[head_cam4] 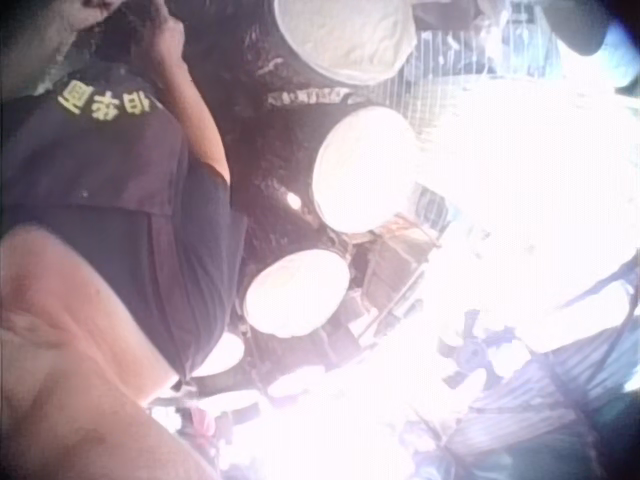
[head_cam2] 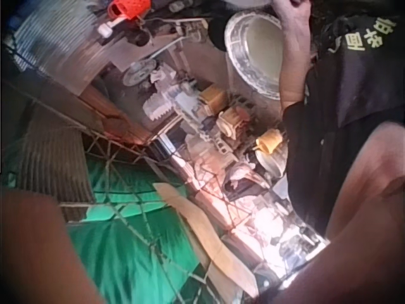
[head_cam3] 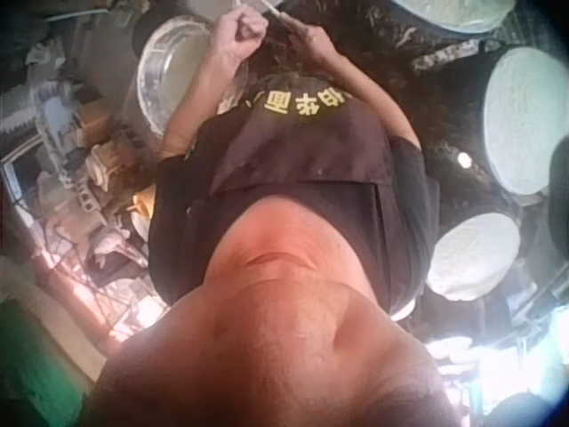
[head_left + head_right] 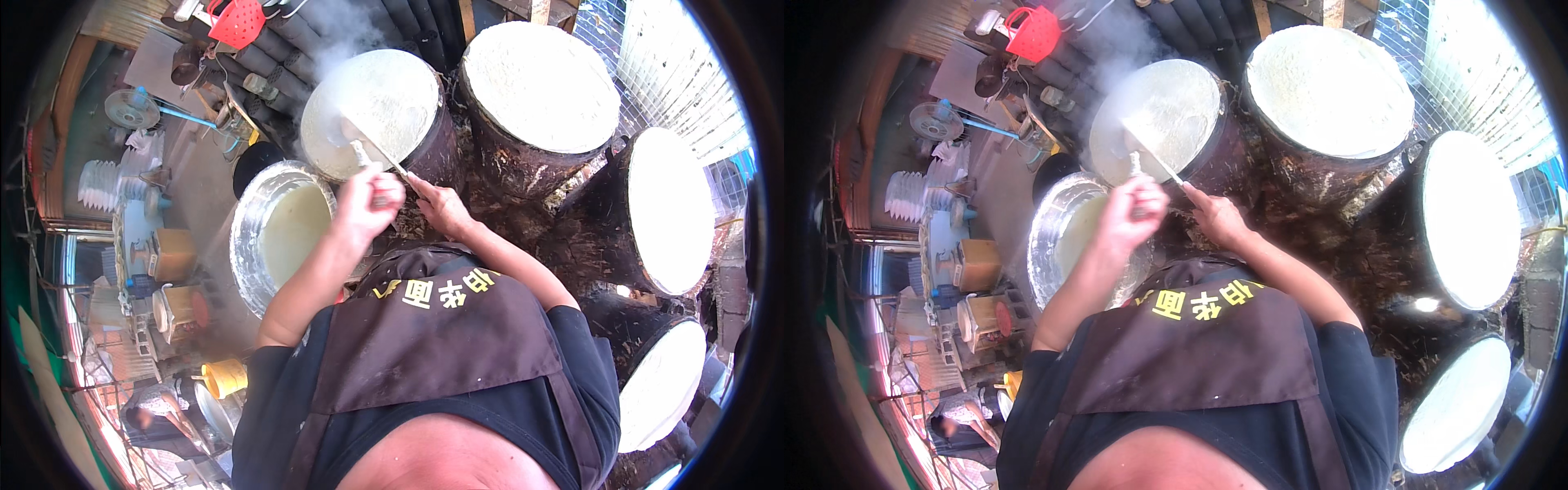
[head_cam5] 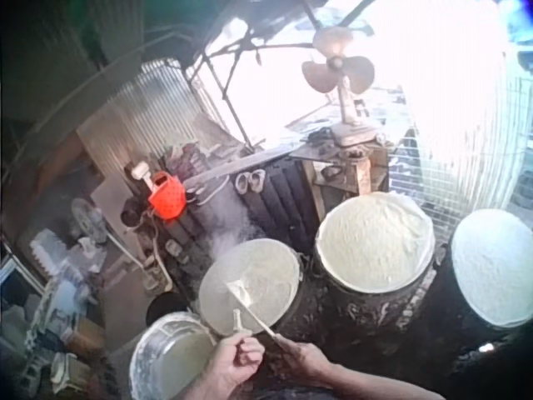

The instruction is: The person ladles batter onto multiple hot griddles, spreads it into thin circles, and flips the pancakes to cook both sides. Finished pancakes are stacked on a nearby surface.

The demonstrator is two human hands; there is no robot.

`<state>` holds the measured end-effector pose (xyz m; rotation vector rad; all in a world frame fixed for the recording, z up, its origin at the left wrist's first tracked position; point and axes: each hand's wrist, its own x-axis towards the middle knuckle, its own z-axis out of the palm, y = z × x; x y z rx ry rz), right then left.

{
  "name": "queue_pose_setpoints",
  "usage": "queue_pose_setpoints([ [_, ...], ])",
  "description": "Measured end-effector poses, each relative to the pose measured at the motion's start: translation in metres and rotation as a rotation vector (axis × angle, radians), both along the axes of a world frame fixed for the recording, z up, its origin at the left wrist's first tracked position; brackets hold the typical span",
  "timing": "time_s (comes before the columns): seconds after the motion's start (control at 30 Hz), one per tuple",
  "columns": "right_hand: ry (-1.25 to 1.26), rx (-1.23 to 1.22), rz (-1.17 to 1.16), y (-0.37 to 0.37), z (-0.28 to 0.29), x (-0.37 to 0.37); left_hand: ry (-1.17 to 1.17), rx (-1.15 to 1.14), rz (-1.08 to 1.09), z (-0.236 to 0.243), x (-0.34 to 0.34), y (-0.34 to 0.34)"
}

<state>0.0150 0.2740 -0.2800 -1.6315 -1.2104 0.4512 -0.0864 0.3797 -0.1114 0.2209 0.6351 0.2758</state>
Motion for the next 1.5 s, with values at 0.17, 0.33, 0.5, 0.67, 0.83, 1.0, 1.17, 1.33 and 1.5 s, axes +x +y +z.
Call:
queue_pose_setpoints([
  [0.17, -0.048, -0.036, -0.271, 0.002, 0.029, 0.054, -0.369, -0.02, 0.017, 0.068, -0.089, 0.013],
  [0.33, -0.459, -0.357, -0.127, 0.001, 0.036, 0.055, -0.238, 0.127, 0.019, 0.084, -0.132, 0.009],
  [0.5, -0.359, -0.252, 0.047, -0.019, 0.042, 0.027, -0.223, 0.023, -0.034, 0.072, -0.166, 0.01],
  [0.67, -0.143, -0.179, -0.142, -0.032, 0.03, 0.03, -0.164, 0.06, -0.043, 0.06, -0.173, 0.02],
  [0.83, 0.224, -0.327, 0.184, -0.075, 0.083, -0.011, -0.11, 0.209, -0.088, 0.057, -0.166, 0.037],
  [1.0, 0.911, -0.192, 0.119, -0.075, 0.148, -0.054, 0.005, 0.523, -0.113, 0.052, -0.161, 0.043],
  [1.17, 0.721, -0.134, -0.161, -0.063, 0.138, -0.085, -0.013, 0.589, -0.227, 0.049, -0.169, 0.051],
  [1.33, 0.087, -0.065, -0.335, -0.074, 0.12, -0.098, 0.0, 0.342, -0.309, 0.039, -0.176, 0.061],
  [1.5, 0.026, -0.024, -0.5, -0.09, 0.122, -0.113, -0.029, 0.124, -0.477, 0.031, -0.176, 0.068],
])
